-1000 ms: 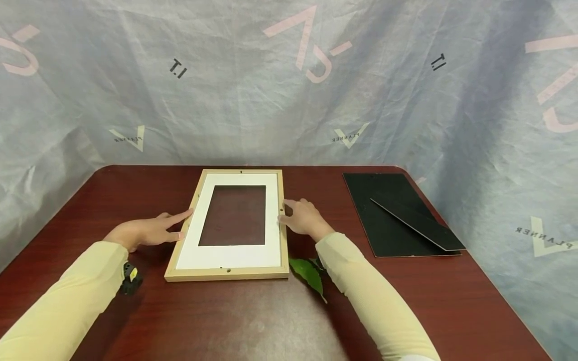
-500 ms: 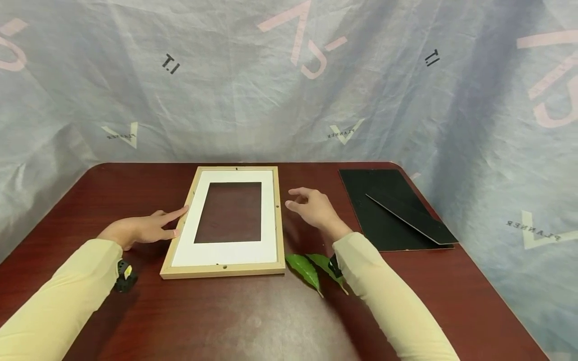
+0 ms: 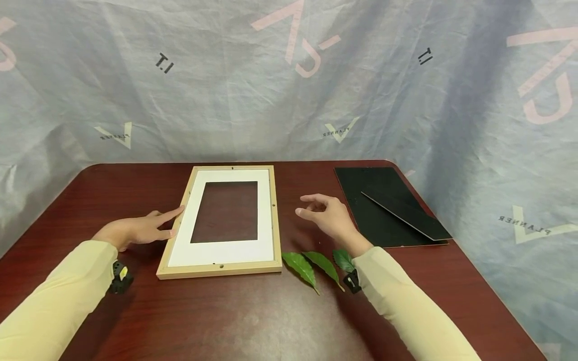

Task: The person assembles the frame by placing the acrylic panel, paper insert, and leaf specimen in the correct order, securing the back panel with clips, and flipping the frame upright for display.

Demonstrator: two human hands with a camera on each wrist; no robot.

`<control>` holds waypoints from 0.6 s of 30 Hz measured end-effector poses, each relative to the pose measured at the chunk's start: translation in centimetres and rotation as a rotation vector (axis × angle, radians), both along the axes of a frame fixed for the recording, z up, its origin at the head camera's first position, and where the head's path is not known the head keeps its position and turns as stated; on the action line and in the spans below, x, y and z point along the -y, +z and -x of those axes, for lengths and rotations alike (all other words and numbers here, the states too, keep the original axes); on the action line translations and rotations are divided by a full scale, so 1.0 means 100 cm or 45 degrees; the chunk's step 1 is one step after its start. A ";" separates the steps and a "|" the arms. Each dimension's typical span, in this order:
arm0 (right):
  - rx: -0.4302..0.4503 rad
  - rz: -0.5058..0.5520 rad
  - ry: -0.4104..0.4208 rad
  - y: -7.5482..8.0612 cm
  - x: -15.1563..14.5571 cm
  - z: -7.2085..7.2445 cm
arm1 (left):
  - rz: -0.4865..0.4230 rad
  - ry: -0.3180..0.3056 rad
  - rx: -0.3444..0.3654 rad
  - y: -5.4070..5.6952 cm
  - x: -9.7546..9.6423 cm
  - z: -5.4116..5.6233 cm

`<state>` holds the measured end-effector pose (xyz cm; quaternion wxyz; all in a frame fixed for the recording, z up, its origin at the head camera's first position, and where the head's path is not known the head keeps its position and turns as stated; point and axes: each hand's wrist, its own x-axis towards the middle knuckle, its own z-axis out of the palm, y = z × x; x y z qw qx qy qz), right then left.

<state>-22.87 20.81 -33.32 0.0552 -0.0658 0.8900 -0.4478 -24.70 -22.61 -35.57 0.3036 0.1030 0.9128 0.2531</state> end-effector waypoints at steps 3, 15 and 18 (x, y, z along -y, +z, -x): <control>0.000 0.016 0.003 -0.002 -0.006 -0.006 | -0.005 0.000 -0.003 0.002 0.000 -0.002; -0.059 0.008 0.004 -0.011 -0.025 -0.040 | -0.007 -0.016 -0.016 0.008 -0.003 -0.006; -0.054 0.022 0.008 -0.014 -0.028 -0.049 | -0.006 -0.006 0.002 0.006 -0.003 -0.004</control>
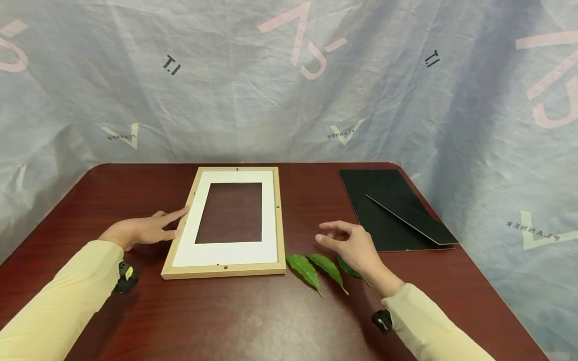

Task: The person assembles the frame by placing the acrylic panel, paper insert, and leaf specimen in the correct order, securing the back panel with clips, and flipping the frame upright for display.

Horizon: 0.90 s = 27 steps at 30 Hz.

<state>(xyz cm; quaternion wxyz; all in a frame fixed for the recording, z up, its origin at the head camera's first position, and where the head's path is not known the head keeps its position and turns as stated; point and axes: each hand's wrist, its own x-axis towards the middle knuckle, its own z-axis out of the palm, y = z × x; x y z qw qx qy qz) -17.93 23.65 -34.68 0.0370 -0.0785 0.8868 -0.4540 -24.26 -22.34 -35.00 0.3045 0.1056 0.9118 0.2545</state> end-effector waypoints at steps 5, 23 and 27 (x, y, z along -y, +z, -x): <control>0.027 0.005 0.005 -0.005 -0.005 -0.013 | -0.002 0.016 0.000 0.001 -0.002 -0.001; 0.089 -0.079 0.061 -0.019 -0.007 -0.042 | -0.052 0.027 -0.019 -0.013 0.008 0.009; 0.068 -0.134 0.102 -0.023 -0.006 -0.047 | -0.057 0.029 -0.021 -0.014 0.007 0.009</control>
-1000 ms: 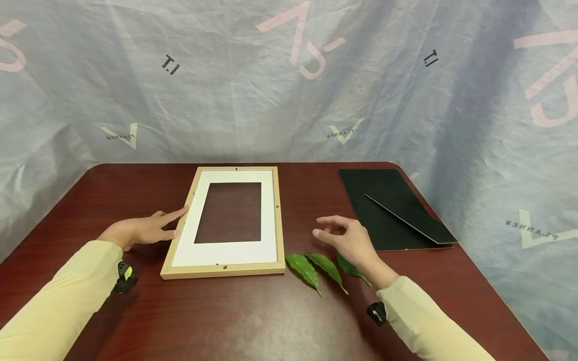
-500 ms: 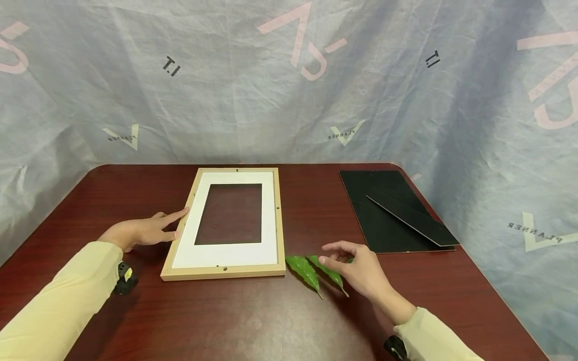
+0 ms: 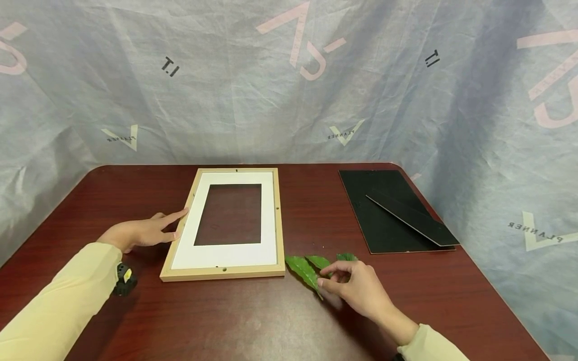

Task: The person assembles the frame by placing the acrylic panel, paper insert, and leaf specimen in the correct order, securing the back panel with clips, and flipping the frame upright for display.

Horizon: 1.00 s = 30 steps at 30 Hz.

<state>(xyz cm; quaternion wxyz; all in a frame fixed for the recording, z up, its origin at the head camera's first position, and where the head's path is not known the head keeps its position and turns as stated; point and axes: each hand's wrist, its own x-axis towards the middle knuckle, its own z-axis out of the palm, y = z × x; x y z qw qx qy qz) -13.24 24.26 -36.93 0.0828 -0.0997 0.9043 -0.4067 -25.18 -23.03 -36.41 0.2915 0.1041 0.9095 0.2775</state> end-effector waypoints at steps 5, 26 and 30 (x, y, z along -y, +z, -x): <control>-0.024 -0.088 0.027 -0.004 0.005 -0.005 | 0.011 -0.010 0.001 0.004 -0.001 -0.004; -0.102 -0.483 -0.165 -0.006 0.030 -0.006 | 0.063 -0.003 -0.040 0.020 -0.011 -0.016; -0.043 -0.443 -0.170 -0.006 0.029 -0.004 | 0.058 -0.008 -0.039 0.020 -0.011 -0.017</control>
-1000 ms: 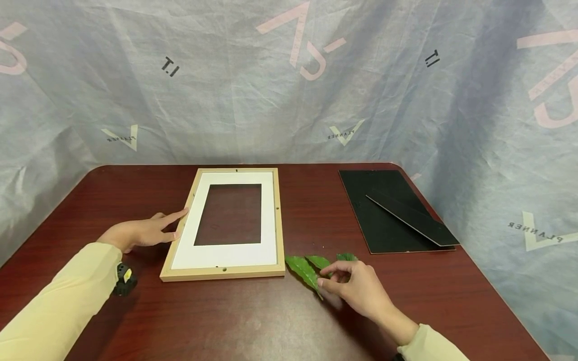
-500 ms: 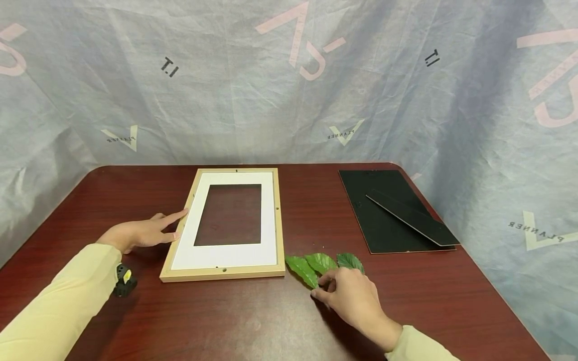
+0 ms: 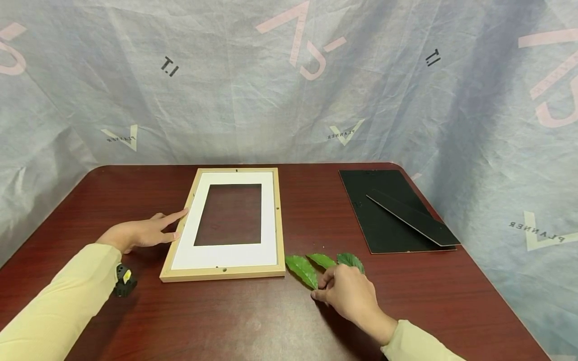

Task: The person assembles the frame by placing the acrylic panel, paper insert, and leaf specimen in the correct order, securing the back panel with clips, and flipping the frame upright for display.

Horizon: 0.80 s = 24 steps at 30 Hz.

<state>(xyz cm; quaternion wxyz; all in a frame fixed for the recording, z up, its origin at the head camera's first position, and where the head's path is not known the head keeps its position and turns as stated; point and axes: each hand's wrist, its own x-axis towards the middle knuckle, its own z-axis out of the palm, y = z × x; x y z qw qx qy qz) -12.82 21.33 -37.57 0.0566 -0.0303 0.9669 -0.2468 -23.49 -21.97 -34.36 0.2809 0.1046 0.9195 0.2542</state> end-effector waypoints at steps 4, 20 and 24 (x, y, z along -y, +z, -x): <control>0.033 0.037 -0.018 -0.001 0.000 0.001 | -0.004 0.011 0.008 -0.002 0.000 0.002; 0.005 0.089 0.038 -0.002 -0.001 0.001 | 0.001 0.014 0.035 -0.010 0.003 0.008; -0.003 0.081 0.043 -0.001 -0.002 0.000 | 0.014 0.018 0.021 -0.005 0.001 0.003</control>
